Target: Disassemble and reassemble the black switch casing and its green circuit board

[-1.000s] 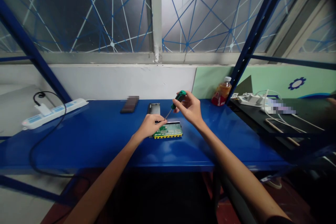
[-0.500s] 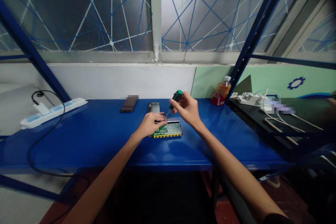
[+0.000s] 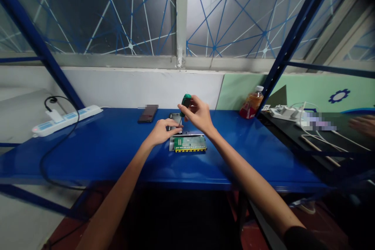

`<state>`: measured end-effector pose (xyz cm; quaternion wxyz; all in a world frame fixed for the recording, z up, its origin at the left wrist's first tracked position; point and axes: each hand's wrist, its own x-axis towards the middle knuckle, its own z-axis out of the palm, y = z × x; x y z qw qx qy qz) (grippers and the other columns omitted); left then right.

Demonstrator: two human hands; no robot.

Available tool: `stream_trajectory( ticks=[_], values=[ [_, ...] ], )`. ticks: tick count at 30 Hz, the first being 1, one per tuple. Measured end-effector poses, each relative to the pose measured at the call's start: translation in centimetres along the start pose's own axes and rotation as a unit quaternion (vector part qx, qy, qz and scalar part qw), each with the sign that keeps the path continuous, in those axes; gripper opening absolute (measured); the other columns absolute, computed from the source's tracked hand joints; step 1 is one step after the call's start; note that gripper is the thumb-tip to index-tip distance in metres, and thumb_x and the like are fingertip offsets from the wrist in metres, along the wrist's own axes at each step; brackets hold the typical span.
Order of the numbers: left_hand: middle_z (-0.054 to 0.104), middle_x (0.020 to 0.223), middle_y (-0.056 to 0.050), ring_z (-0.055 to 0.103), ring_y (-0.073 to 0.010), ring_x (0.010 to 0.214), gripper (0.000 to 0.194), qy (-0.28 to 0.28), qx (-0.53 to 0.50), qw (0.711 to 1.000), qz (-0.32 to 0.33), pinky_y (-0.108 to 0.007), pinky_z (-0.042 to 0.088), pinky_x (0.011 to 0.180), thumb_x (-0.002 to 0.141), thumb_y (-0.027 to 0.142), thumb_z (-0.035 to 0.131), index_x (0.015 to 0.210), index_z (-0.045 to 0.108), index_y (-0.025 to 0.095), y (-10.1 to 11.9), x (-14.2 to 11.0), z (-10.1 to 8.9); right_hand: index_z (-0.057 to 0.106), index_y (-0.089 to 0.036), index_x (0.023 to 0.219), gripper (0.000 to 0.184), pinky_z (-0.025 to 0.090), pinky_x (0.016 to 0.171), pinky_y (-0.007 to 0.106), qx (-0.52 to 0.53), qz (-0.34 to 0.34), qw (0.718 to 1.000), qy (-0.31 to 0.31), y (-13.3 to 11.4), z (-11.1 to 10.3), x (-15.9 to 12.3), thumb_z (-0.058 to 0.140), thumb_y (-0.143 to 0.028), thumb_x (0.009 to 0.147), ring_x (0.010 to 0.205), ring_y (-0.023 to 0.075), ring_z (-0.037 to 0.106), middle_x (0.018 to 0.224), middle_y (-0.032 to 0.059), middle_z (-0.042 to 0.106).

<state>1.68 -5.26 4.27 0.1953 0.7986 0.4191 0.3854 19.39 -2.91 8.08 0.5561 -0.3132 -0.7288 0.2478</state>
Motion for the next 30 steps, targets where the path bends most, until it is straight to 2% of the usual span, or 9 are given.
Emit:
stream_trajectory(
  ticks=[5, 10, 15, 21, 30],
  values=[
    [0.074, 0.091, -0.007, 0.066, -0.0217, 0.088, 0.022, -0.05, 0.005, 0.999, -0.011, -0.032, 0.048, 0.082, 0.085, 0.034, 0.061, 0.086, 0.077, 0.019, 0.0, -0.1, -0.3, 0.055, -0.022, 0.091, 0.031, 0.04, 0.05, 0.026, -0.063, -0.045, 0.997, -0.023, -0.1, 0.8, 0.2, 0.06, -0.051, 0.082, 0.05, 0.0103, 0.049, 0.061, -0.0042, 0.053],
    [0.075, 0.099, -0.007, 0.066, -0.0236, 0.097, 0.021, -0.048, -0.026, 0.997, -0.046, -0.032, 0.047, 0.089, 0.082, 0.03, 0.064, 0.094, 0.076, 0.018, -0.4, 0.0, -0.1, 0.054, -0.02, 0.085, 0.027, 0.036, 0.05, 0.025, -0.095, -0.065, 0.993, -0.001, 0.7, 0.9, -0.3, 0.06, -0.047, 0.083, 0.049, 0.0085, 0.043, 0.058, -0.0056, 0.048],
    [0.075, 0.093, -0.008, 0.068, -0.0242, 0.091, 0.018, -0.053, -0.038, 0.995, -0.073, -0.032, 0.049, 0.085, 0.078, 0.03, 0.067, 0.086, 0.077, 0.017, -1.2, -0.1, 0.1, 0.054, -0.019, 0.084, 0.029, 0.036, 0.051, 0.025, -0.102, -0.077, 0.992, -0.007, 1.2, 1.2, -0.5, 0.059, -0.048, 0.084, 0.049, 0.0087, 0.044, 0.059, -0.005, 0.049],
    [0.076, 0.088, -0.007, 0.068, -0.0245, 0.09, 0.016, -0.047, -0.039, 0.995, -0.072, -0.032, 0.049, 0.085, 0.076, 0.029, 0.069, 0.082, 0.077, 0.017, -1.9, 0.0, 0.4, 0.056, -0.018, 0.093, 0.031, 0.037, 0.052, 0.025, -0.122, -0.09, 0.988, -0.024, 1.1, 1.4, -0.9, 0.056, -0.049, 0.086, 0.049, 0.0096, 0.044, 0.059, -0.0035, 0.052],
    [0.076, 0.088, -0.007, 0.069, -0.0243, 0.088, 0.019, -0.058, -0.017, 0.996, -0.067, -0.031, 0.049, 0.082, 0.076, 0.031, 0.068, 0.083, 0.078, 0.017, -1.9, 0.1, 0.4, 0.055, -0.019, 0.087, 0.027, 0.037, 0.053, 0.026, -0.141, -0.095, 0.985, -0.022, 1.4, 1.5, -1.1, 0.056, -0.046, 0.086, 0.051, 0.0107, 0.046, 0.058, -0.0026, 0.053]
  ],
)
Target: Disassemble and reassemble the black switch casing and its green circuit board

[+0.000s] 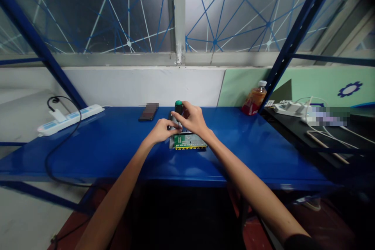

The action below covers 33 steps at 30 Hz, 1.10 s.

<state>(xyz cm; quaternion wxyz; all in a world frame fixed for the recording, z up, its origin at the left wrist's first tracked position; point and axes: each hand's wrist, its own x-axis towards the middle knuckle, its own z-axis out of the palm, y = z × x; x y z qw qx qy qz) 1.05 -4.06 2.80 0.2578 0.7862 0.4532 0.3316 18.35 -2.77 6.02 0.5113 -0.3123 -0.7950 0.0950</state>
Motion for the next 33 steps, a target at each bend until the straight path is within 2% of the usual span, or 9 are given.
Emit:
stream_trajectory(
  ticks=[12, 17, 23, 28, 33],
  values=[
    [0.076, 0.086, -0.007, 0.069, -0.0224, 0.083, 0.019, -0.013, 0.015, 1.0, -0.015, -0.029, 0.048, 0.079, 0.076, 0.032, 0.068, 0.082, 0.078, 0.017, 0.31, -0.1, -0.11, 0.053, -0.019, 0.085, 0.026, 0.037, 0.054, 0.025, -0.004, -0.012, 1.0, 0.007, 0.28, 0.33, -0.1, 0.058, -0.045, 0.085, 0.052, 0.0104, 0.048, 0.057, -0.004, 0.05],
    [0.076, 0.087, -0.008, 0.068, -0.0234, 0.083, 0.027, 0.018, 0.033, 0.999, -0.016, -0.03, 0.047, 0.08, 0.077, 0.039, 0.068, 0.086, 0.078, 0.016, 0.67, -0.15, -0.27, 0.055, -0.019, 0.089, 0.028, 0.038, 0.054, 0.025, -0.009, -0.006, 1.0, 0.002, 0.55, 0.48, -0.1, 0.059, -0.046, 0.084, 0.053, 0.0108, 0.048, 0.06, -0.0027, 0.053],
    [0.076, 0.088, -0.008, 0.068, -0.0254, 0.087, 0.024, 0.033, 0.024, 0.999, -0.003, -0.032, 0.048, 0.081, 0.077, 0.036, 0.067, 0.083, 0.078, 0.015, 0.31, -0.02, -0.29, 0.057, -0.019, 0.086, 0.034, 0.037, 0.055, 0.027, -0.034, 0.004, 0.999, -0.022, 0.49, 0.39, -0.07, 0.06, -0.052, 0.082, 0.056, 0.0125, 0.048, 0.064, 0.0003, 0.057],
    [0.076, 0.083, -0.008, 0.068, -0.0244, 0.082, 0.024, 0.027, 0.033, 0.999, 0.0, -0.031, 0.048, 0.075, 0.079, 0.033, 0.064, 0.081, 0.078, 0.013, 0.07, 0.07, -0.27, 0.059, -0.017, 0.106, 0.041, 0.042, 0.061, 0.028, -0.011, 0.01, 0.999, -0.048, 0.07, 0.16, -0.13, 0.057, -0.05, 0.083, 0.063, 0.0145, 0.055, 0.081, 0.0047, 0.065],
    [0.076, 0.081, -0.007, 0.067, -0.0237, 0.079, 0.023, 0.016, 0.037, 0.999, 0.005, -0.031, 0.047, 0.074, 0.079, 0.031, 0.063, 0.083, 0.078, 0.014, 0.32, 0.02, -0.37, 0.056, -0.017, 0.119, 0.043, 0.044, 0.063, 0.029, 0.002, 0.023, 0.998, -0.06, 0.2, 0.01, -0.23, 0.056, -0.041, 0.083, 0.064, 0.0151, 0.058, 0.085, 0.005, 0.068]
  ],
)
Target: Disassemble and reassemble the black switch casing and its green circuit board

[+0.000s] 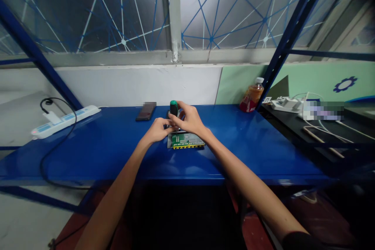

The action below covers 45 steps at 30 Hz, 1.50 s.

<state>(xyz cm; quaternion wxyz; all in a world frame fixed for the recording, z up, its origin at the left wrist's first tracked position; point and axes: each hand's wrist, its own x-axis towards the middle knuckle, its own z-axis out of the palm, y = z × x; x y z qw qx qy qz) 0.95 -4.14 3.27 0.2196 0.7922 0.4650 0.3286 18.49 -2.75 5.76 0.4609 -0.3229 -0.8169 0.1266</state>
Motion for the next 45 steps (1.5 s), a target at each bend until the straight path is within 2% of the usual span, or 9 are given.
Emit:
stream_trajectory(
  ticks=[6, 13, 19, 24, 27, 31, 34, 40, 45],
  values=[
    [0.076, 0.083, -0.005, 0.067, -0.0235, 0.081, 0.021, -0.007, -0.01, 1.0, 0.007, -0.031, 0.047, 0.076, 0.08, 0.029, 0.062, 0.086, 0.078, 0.015, 0.03, -0.07, -0.06, 0.055, -0.017, 0.121, 0.046, 0.045, 0.062, 0.029, 0.008, 0.004, 1.0, 0.007, 0.15, -0.19, 0.01, 0.057, -0.038, 0.08, 0.065, 0.0145, 0.058, 0.094, 0.0064, 0.067],
    [0.075, 0.084, -0.006, 0.067, -0.0231, 0.083, 0.021, -0.022, -0.034, 0.999, 0.007, -0.03, 0.048, 0.078, 0.079, 0.026, 0.061, 0.087, 0.078, 0.015, 0.03, -0.12, 0.02, 0.054, -0.019, 0.118, 0.042, 0.044, 0.061, 0.028, 0.018, 0.011, 1.0, -0.01, -0.14, -0.36, 0.0, 0.054, -0.035, 0.079, 0.059, 0.0137, 0.056, 0.073, -0.0004, 0.062],
    [0.076, 0.089, -0.006, 0.068, -0.0241, 0.086, 0.024, 0.019, -0.006, 1.0, -0.009, -0.031, 0.047, 0.079, 0.076, 0.034, 0.068, 0.089, 0.077, 0.016, 0.65, -0.23, -0.06, 0.054, -0.021, 0.112, 0.038, 0.042, 0.059, 0.027, 0.027, 0.012, 1.0, 0.001, 0.26, -0.03, 0.07, 0.056, -0.04, 0.081, 0.06, 0.0134, 0.055, 0.077, 0.0011, 0.063],
    [0.076, 0.09, -0.008, 0.068, -0.0257, 0.087, 0.024, 0.051, -0.015, 0.999, -0.002, -0.032, 0.048, 0.081, 0.076, 0.036, 0.069, 0.083, 0.077, 0.015, 0.31, -0.13, 0.07, 0.055, -0.021, 0.105, 0.036, 0.04, 0.058, 0.027, -0.004, 0.007, 1.0, 0.009, 0.37, 0.17, 0.12, 0.058, -0.048, 0.081, 0.062, 0.014, 0.054, 0.076, 0.0011, 0.061],
    [0.076, 0.09, -0.008, 0.069, -0.0261, 0.086, 0.023, 0.043, -0.026, 0.999, -0.006, -0.033, 0.049, 0.08, 0.076, 0.035, 0.069, 0.083, 0.078, 0.015, 0.11, -0.09, 0.1, 0.056, -0.021, 0.102, 0.036, 0.04, 0.059, 0.027, -0.017, -0.001, 1.0, 0.01, 0.3, 0.21, 0.09, 0.059, -0.05, 0.081, 0.062, 0.0144, 0.054, 0.074, 0.001, 0.06],
    [0.076, 0.09, -0.007, 0.068, -0.0264, 0.087, 0.02, 0.033, -0.027, 0.999, -0.011, -0.034, 0.049, 0.082, 0.076, 0.03, 0.066, 0.084, 0.078, 0.015, 0.21, -0.1, 0.0, 0.054, -0.021, 0.11, 0.04, 0.041, 0.061, 0.028, -0.01, -0.004, 1.0, 0.009, 0.1, 0.17, 0.04, 0.058, -0.049, 0.081, 0.063, 0.0145, 0.054, 0.081, 0.0026, 0.063],
    [0.076, 0.089, -0.007, 0.068, -0.0265, 0.087, 0.02, 0.02, -0.024, 0.999, -0.006, -0.033, 0.048, 0.083, 0.076, 0.029, 0.066, 0.085, 0.078, 0.015, 0.28, -0.1, -0.06, 0.054, -0.021, 0.112, 0.039, 0.041, 0.061, 0.028, 0.003, 0.001, 1.0, 0.004, -0.1, 0.0, 0.0, 0.056, -0.047, 0.083, 0.063, 0.0143, 0.054, 0.078, 0.0013, 0.061],
    [0.076, 0.086, -0.005, 0.068, -0.0241, 0.085, 0.022, 0.004, -0.027, 1.0, 0.009, -0.03, 0.048, 0.081, 0.079, 0.03, 0.064, 0.088, 0.078, 0.017, 0.41, -0.21, -0.17, 0.052, -0.022, 0.112, 0.037, 0.041, 0.057, 0.027, 0.069, 0.021, 0.997, -0.013, -0.15, -0.45, 0.0, 0.058, -0.039, 0.08, 0.056, 0.0112, 0.053, 0.083, 0.0002, 0.063],
    [0.076, 0.089, -0.006, 0.068, -0.025, 0.09, 0.023, 0.006, -0.036, 0.999, 0.001, -0.03, 0.048, 0.081, 0.079, 0.033, 0.067, 0.09, 0.078, 0.016, 0.74, -0.28, -0.08, 0.054, -0.021, 0.094, 0.025, 0.04, 0.054, 0.026, 0.097, 0.031, 0.995, -0.024, 0.29, -0.45, 0.05, 0.06, -0.039, 0.078, 0.053, 0.0106, 0.053, 0.071, -0.0023, 0.058]
  ],
)
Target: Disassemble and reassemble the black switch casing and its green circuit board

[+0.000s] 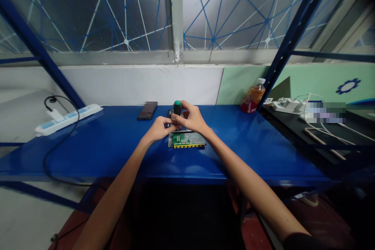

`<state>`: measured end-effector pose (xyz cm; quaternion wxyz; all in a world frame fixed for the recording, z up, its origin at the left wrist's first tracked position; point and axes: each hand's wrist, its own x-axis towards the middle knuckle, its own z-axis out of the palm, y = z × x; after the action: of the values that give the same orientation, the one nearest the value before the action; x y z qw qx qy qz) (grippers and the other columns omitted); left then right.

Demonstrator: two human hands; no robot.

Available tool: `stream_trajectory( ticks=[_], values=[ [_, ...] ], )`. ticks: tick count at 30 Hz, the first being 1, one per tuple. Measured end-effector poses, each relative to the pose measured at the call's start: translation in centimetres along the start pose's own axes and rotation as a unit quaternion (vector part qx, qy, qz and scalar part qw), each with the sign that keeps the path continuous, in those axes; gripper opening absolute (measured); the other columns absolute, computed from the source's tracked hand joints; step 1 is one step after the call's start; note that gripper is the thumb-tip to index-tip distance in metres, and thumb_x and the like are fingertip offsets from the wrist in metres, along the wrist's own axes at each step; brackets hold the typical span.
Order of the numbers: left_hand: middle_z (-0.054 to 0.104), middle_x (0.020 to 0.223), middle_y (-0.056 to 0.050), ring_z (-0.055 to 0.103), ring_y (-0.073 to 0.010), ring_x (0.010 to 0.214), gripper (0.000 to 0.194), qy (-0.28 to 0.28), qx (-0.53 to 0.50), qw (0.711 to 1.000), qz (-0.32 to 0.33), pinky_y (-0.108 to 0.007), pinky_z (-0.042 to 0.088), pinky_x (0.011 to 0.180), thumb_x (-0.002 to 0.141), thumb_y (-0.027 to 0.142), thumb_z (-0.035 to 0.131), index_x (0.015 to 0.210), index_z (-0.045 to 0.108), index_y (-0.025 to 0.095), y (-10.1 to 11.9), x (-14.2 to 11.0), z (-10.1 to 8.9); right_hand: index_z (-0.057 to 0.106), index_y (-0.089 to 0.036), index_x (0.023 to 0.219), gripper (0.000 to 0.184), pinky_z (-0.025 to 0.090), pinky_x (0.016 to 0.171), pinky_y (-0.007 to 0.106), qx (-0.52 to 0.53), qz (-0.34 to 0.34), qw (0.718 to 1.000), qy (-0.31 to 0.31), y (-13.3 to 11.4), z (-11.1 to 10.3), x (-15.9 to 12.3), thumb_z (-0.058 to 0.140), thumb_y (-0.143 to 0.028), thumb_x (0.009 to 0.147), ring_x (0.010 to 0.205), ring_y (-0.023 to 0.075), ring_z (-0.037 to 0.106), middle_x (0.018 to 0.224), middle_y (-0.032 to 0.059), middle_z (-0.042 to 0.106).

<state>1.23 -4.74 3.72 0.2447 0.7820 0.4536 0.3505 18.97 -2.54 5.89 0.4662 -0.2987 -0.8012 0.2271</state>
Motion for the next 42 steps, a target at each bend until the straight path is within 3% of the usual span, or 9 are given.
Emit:
stream_trajectory(
  ticks=[6, 19, 25, 42],
  values=[
    [0.076, 0.089, -0.007, 0.068, -0.0241, 0.089, 0.02, 0.035, -0.022, 0.999, 0.0, -0.032, 0.047, 0.085, 0.076, 0.032, 0.071, 0.085, 0.078, 0.016, -0.32, 0.14, 0.29, 0.052, -0.02, 0.088, 0.026, 0.038, 0.053, 0.026, -0.014, 0.008, 1.0, 0.013, 0.36, 0.18, 0.04, 0.06, -0.044, 0.079, 0.055, 0.0118, 0.052, 0.068, -0.002, 0.056],
    [0.076, 0.091, -0.007, 0.068, -0.0259, 0.091, 0.022, -0.016, -0.032, 0.999, -0.008, -0.032, 0.048, 0.082, 0.079, 0.032, 0.066, 0.089, 0.078, 0.015, -0.25, 0.05, 0.01, 0.052, -0.021, 0.085, 0.023, 0.035, 0.055, 0.026, -0.021, -0.005, 1.0, 0.01, 0.01, 0.19, -0.12, 0.06, -0.042, 0.079, 0.057, 0.0111, 0.048, 0.068, -0.0027, 0.053],
    [0.076, 0.091, -0.008, 0.067, -0.0256, 0.09, 0.024, 0.009, -0.022, 1.0, -0.016, -0.032, 0.047, 0.082, 0.075, 0.033, 0.071, 0.088, 0.077, 0.013, -0.46, 0.25, 0.2, 0.052, -0.021, 0.106, 0.033, 0.037, 0.057, 0.027, -0.003, -0.002, 1.0, 0.003, -0.08, 0.13, -0.16, 0.059, -0.04, 0.08, 0.055, 0.0104, 0.051, 0.075, -0.0022, 0.056],
    [0.076, 0.092, -0.009, 0.067, -0.0261, 0.089, 0.028, 0.024, -0.041, 0.999, -0.026, -0.033, 0.048, 0.08, 0.073, 0.033, 0.072, 0.092, 0.077, 0.014, -0.44, 0.31, 0.18, 0.054, -0.02, 0.111, 0.037, 0.035, 0.056, 0.027, -0.024, 0.005, 1.0, -0.006, -0.43, -0.04, -0.28, 0.058, -0.041, 0.081, 0.055, 0.0106, 0.049, 0.077, -0.0007, 0.059]
  ],
)
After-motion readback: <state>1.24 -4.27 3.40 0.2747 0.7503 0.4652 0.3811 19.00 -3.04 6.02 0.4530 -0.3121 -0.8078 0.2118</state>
